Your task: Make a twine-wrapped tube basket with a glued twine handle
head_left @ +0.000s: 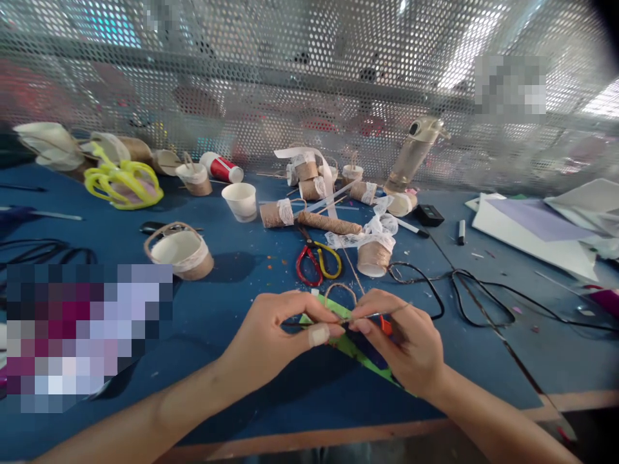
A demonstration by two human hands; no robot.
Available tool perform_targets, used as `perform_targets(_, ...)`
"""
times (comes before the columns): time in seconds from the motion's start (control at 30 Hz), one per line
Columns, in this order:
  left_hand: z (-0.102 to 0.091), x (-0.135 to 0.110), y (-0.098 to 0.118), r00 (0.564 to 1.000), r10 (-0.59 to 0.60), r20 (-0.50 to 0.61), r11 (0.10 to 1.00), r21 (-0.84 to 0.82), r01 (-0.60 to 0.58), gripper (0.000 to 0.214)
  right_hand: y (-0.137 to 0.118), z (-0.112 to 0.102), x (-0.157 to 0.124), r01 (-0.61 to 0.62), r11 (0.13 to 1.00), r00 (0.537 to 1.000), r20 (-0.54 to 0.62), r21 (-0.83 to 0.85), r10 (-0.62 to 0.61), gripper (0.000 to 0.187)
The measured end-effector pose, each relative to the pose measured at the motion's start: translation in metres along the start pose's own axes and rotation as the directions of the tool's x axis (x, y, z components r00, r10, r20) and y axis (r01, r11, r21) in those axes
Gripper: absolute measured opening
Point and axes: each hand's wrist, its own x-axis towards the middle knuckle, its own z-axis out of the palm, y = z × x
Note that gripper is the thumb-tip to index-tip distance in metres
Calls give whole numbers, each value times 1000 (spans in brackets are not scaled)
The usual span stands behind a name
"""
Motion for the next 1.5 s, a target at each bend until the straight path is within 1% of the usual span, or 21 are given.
perform_targets(0.03, 1, -1, 0, 996, 89, -26, 993, 74, -87, 7, 0, 0, 0, 0, 1000, 1000, 8, 19, 0, 25)
perform_targets(0.07, 1, -1, 0, 982, 185, -41, 974, 139, -178, 6, 0, -1, -1, -2, 999, 1000, 19, 37, 1, 26)
perform_targets(0.13, 3, -1, 0, 931, 360, -52, 910, 239, -339, 3, 0, -2, -2, -5, 997, 999, 37, 78, 2, 28)
perform_targets(0.17, 4, -1, 0, 905, 421, -55, 877, 281, -391, 3, 0, -2, -3, -5, 995, 999, 41, 100, 1, 29)
perform_targets(0.23, 5, -1, -1, 869, 490, -68, 829, 345, -441, 7, 1, -3, -3, 12, 989, 999, 46, 144, -19, 31)
perform_targets(0.27, 5, -2, -1, 860, 505, -77, 817, 364, -447, 9, 1, -3, -3, 27, 986, 998, 47, 164, -35, 32)
perform_targets(0.4, 5, -2, 0, 848, 519, -106, 806, 392, -444, 19, 2, -3, -2, 61, 975, 996, 55, 212, -75, 34)
perform_targets(0.5, 4, -1, 1, 847, 521, -100, 799, 406, -444, 28, 2, -4, -1, 73, 972, 994, 65, 225, -90, 33)
perform_targets(0.6, 3, -1, 3, 859, 502, -95, 813, 391, -432, 33, 1, -4, -1, 80, 969, 992, 72, 232, -99, 33)
perform_targets(0.8, 4, -1, 2, 871, 483, -92, 833, 353, -425, 34, 2, -4, -2, 76, 969, 991, 87, 235, -99, 36)
perform_targets(1.0, 3, -1, 0, 883, 463, -77, 841, 353, -410, 33, 4, -4, -3, 83, 974, 988, 111, 209, -108, 38)
perform_targets(1.07, 2, 0, -2, 895, 445, -36, 838, 369, -402, 31, 3, -3, -2, 88, 979, 988, 106, 184, -109, 37)
perform_targets(1.13, 1, 2, -5, 901, 432, 38, 820, 399, -410, 28, 3, -3, -1, 85, 987, 990, 101, 137, -100, 35)
perform_targets(1.2, 0, 5, -8, 897, 424, 124, 800, 412, -435, 24, 2, -2, 0, 87, 993, 991, 99, 76, -95, 32)
perform_targets(1.27, -2, 7, -9, 900, 391, 193, 819, 374, -435, 22, 2, -2, 0, 98, 995, 990, 103, 25, -100, 30)
perform_targets(1.33, -3, 8, -8, 917, 321, 237, 877, 291, -382, 19, 2, -2, 0, 109, 994, 989, 99, 1, -108, 27)
perform_targets(1.4, -4, 9, -6, 933, 239, 271, 938, 184, -294, 16, 1, -1, 1, 114, 993, 989, 93, -6, -113, 26)
perform_targets(1.5, -4, 9, -2, 944, 130, 304, 988, 42, -149, 15, -1, -1, 2, 123, 992, 989, 82, -7, -122, 23)
